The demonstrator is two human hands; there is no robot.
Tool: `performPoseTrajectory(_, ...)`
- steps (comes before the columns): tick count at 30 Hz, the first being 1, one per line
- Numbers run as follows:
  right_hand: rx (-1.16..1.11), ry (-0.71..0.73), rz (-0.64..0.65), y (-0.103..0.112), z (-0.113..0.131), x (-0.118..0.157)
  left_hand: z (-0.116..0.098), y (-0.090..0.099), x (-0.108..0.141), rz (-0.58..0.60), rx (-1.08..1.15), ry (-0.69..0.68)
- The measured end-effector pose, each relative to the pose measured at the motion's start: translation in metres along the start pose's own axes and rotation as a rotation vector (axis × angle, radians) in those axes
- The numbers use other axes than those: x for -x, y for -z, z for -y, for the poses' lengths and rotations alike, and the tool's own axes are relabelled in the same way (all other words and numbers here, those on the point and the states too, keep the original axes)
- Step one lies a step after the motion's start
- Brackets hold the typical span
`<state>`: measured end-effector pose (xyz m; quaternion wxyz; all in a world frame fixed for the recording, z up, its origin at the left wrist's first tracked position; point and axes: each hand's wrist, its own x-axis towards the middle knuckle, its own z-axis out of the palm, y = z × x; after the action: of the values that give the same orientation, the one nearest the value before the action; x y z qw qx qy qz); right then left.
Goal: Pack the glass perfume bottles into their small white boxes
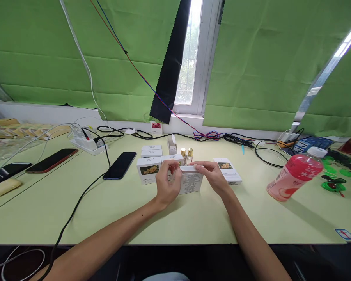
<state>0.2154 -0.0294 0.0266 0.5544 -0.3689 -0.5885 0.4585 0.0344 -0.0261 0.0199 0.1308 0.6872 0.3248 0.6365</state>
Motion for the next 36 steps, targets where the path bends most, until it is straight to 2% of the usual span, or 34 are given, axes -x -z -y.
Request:
performPoseTrajectory(11, 0.002, 0.009, -0.001, 0.0005, -0.0007, 0.0003, 0.0, -0.0039, 0.0034, -0.012, -0.002, 0.052)
performPoseTrajectory(36, 0.001, 0.033, 0.011, 0.0023, -0.0029, 0.0, -0.0016, -0.0051, 0.0072, -0.029, -0.04, -0.019)
